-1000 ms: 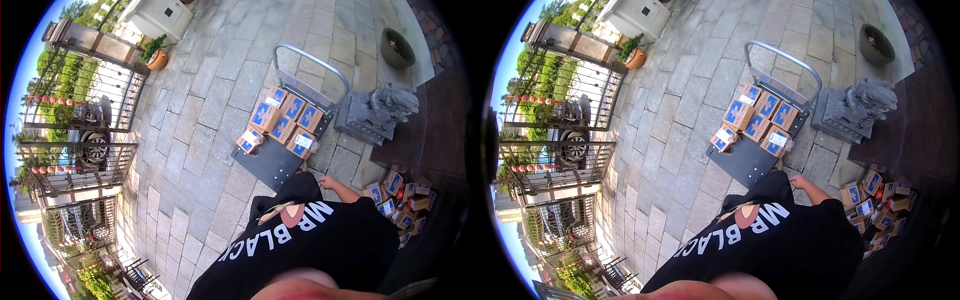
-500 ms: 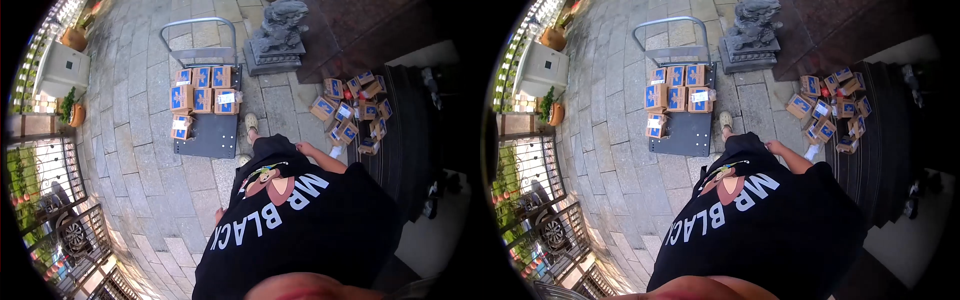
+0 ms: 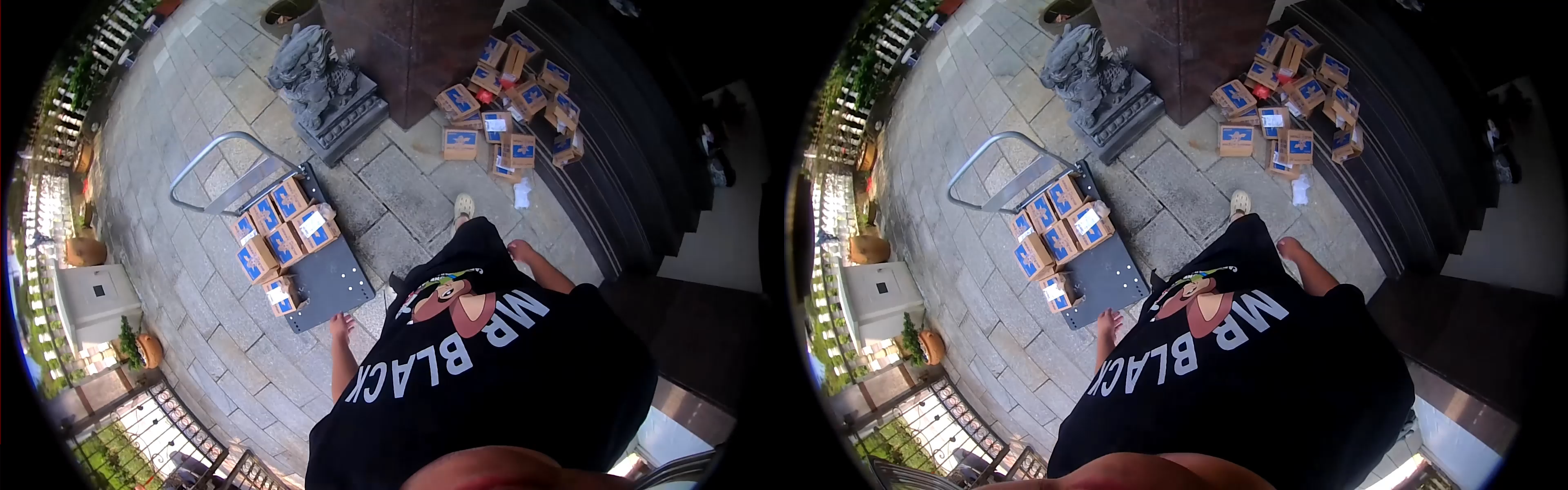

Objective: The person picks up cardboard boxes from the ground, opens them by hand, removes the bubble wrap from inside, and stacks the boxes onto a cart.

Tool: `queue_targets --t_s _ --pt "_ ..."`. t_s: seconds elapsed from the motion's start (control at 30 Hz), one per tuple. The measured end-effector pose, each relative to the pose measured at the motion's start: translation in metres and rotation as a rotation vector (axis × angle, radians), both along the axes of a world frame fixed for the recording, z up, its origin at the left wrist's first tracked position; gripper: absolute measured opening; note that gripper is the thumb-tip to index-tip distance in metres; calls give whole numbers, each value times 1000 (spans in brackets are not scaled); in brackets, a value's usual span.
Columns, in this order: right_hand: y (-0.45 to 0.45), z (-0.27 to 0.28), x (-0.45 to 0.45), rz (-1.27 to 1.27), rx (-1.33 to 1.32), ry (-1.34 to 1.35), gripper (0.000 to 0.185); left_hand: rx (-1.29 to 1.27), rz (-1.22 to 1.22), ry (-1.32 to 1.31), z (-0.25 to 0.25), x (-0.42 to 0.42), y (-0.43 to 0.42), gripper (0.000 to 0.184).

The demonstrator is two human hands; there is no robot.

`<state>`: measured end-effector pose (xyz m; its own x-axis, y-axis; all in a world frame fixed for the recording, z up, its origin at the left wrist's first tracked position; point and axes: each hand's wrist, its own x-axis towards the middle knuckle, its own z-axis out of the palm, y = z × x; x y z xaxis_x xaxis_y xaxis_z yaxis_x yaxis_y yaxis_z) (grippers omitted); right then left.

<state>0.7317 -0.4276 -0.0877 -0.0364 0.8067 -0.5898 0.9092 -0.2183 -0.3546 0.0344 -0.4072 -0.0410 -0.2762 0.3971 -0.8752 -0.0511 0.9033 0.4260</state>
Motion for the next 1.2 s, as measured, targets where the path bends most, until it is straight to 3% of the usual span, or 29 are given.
queue_targets --t_s 0.1,0.2,0.3,0.33,0.37,0.4,0.5,0.57,0.6,0.87,0.97,1.03,1.13,1.2 --pt "-19 9 24 8 44 14 11 47 -118 -15 4 56 102 36" --pt "-40 -25 71 90 5 -48 14 136 -205 -64 12 140 201 33" --pt "-38 -26 103 35 -149 -109 14 177 -275 -121 47 239 269 29" --pt "-65 -124 127 41 -110 -145 14 185 -338 -169 45 267 291 30" --pt "-61 -120 138 13 -59 -138 16 175 -401 -210 44 285 304 30" --pt "-61 -129 151 -288 -46 78 16 158 -426 -192 45 302 315 30" --pt "2 -41 164 -1055 -84 427 16 194 -667 -220 48 356 349 31" --pt "38 -6 175 -1326 -50 544 19 101 -683 -141 45 374 366 33" --pt "47 -5 183 -1278 -54 551 31 79 -691 -147 44 379 375 35" --pt "117 15 201 -1381 -86 535 29 -112 -799 -49 31 391 442 40" --pt "127 11 199 -1327 -79 522 26 -227 -803 -156 5 380 478 41" --pt "143 13 200 -1327 28 447 27 -256 -949 -42 10 393 509 41" --pt "187 51 199 -1453 -3 476 30 -233 -974 -43 7 405 563 42" --pt "200 48 208 -1313 -12 399 27 -169 -927 -40 9 416 600 42"
